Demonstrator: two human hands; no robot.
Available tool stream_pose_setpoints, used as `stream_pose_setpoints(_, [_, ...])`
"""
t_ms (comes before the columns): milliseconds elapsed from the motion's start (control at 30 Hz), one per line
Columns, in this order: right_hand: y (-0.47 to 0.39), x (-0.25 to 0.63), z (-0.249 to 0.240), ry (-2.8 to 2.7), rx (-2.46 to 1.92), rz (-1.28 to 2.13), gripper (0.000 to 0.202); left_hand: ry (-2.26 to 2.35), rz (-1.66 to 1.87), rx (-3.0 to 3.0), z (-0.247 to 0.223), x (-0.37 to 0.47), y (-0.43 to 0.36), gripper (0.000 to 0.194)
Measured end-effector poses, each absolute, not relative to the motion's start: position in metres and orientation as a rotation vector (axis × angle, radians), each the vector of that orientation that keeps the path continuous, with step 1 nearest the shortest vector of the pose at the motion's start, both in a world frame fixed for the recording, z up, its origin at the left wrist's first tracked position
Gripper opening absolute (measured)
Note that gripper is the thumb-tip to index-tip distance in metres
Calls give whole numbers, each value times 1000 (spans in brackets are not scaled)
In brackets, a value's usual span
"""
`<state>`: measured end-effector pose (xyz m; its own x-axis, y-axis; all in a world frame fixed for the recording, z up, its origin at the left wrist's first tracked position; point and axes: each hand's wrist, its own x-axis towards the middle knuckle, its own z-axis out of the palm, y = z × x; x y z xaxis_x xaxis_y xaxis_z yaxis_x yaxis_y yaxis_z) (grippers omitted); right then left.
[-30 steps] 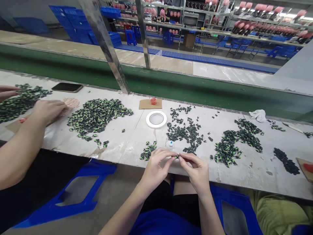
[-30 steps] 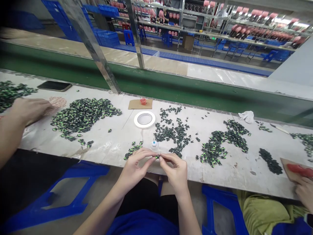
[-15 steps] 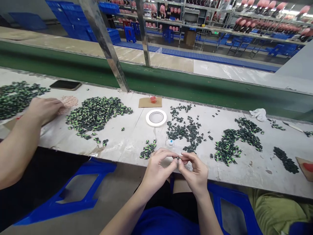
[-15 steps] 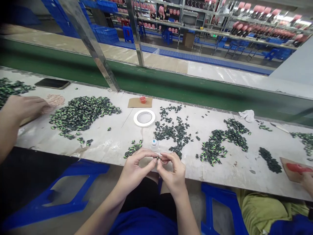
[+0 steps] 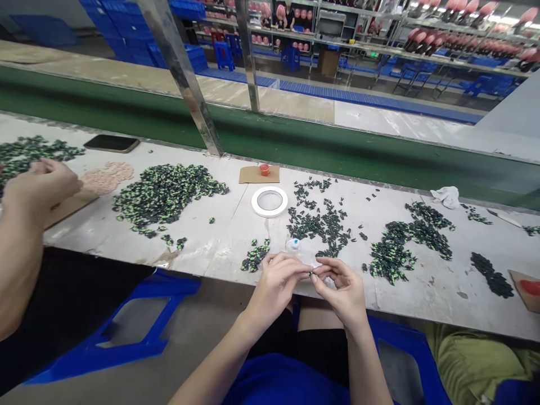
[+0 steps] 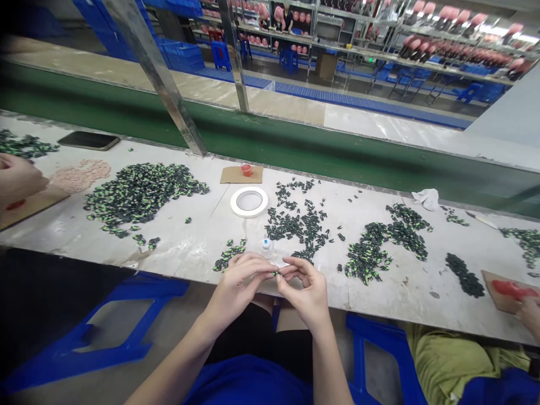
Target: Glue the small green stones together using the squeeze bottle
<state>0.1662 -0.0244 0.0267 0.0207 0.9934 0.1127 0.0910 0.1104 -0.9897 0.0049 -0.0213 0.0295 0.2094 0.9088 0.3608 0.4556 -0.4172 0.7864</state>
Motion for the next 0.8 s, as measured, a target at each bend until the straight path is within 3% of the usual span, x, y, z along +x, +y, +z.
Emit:
stream_pose_setpoints(367, [-25, 182, 19, -1361, -1269, 1029, 24, 1120, 1111, 1981, 33, 1, -23, 23])
stream_pose_setpoints(467, [-18, 216, 13, -1256, -1439, 782, 34, 1280, 1207, 1829, 37, -19, -16, 29])
stream_pose_setpoints(567, [-10, 251, 6, -1075, -1706, 379, 35, 1715, 1353, 1713, 26, -48, 1, 18])
stream_pose_setpoints(700, [-4, 260, 0, -1371, -1803, 12, 35, 1824, 1112, 1928, -1, -80, 29, 23])
stream_pose_setpoints(800, [-3, 226, -1, -1632, -1703, 16, 44, 1669, 924, 2138, -13, -91, 42, 33])
